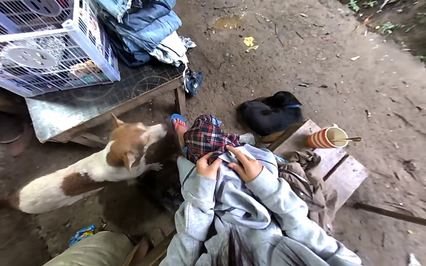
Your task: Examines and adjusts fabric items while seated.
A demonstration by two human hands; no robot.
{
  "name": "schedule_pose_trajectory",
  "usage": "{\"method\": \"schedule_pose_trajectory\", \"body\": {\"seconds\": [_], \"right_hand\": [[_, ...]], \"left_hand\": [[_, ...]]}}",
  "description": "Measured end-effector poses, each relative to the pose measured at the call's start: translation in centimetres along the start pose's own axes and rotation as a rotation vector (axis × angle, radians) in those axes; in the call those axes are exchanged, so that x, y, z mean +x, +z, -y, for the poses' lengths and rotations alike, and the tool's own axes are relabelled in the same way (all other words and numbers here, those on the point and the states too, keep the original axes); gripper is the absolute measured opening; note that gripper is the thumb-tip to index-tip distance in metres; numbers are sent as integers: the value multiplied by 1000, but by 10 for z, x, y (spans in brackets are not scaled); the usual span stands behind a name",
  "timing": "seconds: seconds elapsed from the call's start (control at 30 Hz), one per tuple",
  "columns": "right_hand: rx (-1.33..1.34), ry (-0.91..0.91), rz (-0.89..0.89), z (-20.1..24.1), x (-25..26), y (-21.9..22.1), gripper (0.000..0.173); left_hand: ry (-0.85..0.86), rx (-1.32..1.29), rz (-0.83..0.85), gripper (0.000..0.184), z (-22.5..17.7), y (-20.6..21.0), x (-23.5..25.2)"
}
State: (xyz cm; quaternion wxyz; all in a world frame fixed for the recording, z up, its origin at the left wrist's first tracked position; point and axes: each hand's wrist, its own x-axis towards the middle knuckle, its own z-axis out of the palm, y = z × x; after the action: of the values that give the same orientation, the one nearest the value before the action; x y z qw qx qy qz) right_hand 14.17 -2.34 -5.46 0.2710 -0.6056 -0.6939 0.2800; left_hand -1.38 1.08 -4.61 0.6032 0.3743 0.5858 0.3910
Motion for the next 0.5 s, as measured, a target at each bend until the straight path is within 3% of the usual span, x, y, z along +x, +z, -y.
{"method": "schedule_pose_trajectory", "body": {"seconds": [0.27, 0.4, 0.5], "right_hand": [[168, -92, -5, -11, 4, 2, 40], [475, 73, 90, -7, 7, -7, 44], [526, 109, 128, -7, 7, -9, 45]], "left_hand": [[19, 92, 14, 21, 1, 0, 1], [70, 144, 36, 17, 1, -1, 1], [78, 172, 46, 17, 1, -1, 1]]}}
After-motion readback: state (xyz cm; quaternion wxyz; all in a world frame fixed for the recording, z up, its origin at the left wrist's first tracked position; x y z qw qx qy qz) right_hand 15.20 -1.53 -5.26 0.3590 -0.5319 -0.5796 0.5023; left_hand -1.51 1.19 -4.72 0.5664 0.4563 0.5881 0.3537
